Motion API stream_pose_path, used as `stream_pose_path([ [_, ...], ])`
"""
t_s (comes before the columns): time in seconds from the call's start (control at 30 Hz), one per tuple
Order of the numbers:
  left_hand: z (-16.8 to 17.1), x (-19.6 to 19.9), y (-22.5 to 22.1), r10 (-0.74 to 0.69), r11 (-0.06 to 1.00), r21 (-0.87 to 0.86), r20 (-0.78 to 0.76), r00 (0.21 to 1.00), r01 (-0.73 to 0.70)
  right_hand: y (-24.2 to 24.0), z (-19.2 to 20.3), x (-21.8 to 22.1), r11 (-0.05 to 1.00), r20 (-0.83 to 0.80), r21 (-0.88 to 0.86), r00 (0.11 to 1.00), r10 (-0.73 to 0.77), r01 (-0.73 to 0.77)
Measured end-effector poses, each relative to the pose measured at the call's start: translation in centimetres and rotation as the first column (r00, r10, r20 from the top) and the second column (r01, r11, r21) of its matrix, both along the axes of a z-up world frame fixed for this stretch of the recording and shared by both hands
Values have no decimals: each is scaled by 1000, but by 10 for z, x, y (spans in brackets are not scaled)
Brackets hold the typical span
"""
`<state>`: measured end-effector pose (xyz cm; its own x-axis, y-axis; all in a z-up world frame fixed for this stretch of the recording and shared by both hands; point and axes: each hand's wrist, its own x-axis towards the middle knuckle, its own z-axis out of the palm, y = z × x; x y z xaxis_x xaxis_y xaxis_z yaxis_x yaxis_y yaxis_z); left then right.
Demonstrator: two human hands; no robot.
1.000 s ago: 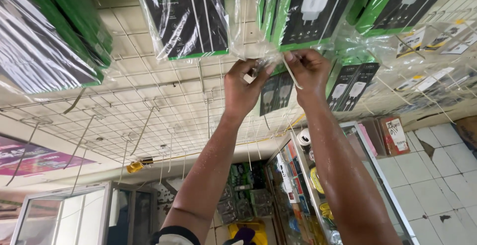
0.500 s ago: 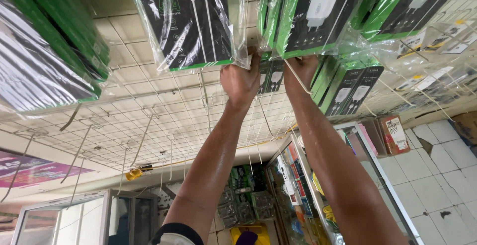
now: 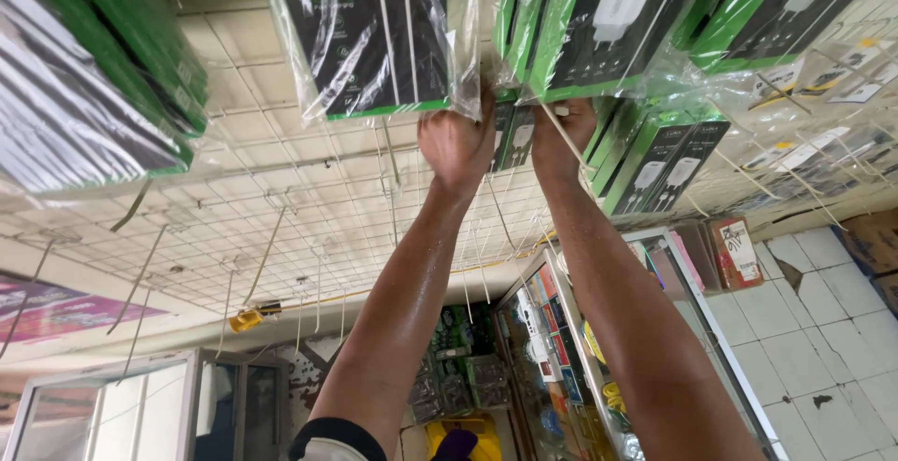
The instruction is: The person removes charger boxes from plastic bags and hangs them one by one onto a wire display rack.
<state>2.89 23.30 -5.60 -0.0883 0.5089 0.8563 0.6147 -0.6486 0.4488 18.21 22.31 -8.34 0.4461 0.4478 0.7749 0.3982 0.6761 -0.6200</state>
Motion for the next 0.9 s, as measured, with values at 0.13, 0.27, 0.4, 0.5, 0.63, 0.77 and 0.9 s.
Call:
stream_pose_path([
  [0.13,10,-14,-26,-6,999,-43,5,1000,6,-27,13,-8,985,36,-143,995,-93,97],
  [0.27,22,-26,-71,-38,987,-144,176,984,64,-64,10,-12,995,-16,-83,998,-60,59],
  [0.4,1,-37,-102,-229,946,-157,293,928,283,-109,4,-21,977,-149,-211,989,-8,-24],
  [0.5,-8,-37,-130,-308,889,-238,322,895,391,-135,-2,-28,967,-118,-254,993,-11,-20],
  [0.63,-22,-36,-159,-324,829,-339,356,876,445,-172,-3,-45,955,-80,-293,997,11,-34],
  [0.77,-37,-40,-184,-361,764,-384,411,837,518,-202,-9,-57,955,-2,-292,999,45,-44],
  [0.9,-49,-45,-209,-375,727,-415,428,822,547,-232,-18,-67,953,110,-303,994,22,13],
])
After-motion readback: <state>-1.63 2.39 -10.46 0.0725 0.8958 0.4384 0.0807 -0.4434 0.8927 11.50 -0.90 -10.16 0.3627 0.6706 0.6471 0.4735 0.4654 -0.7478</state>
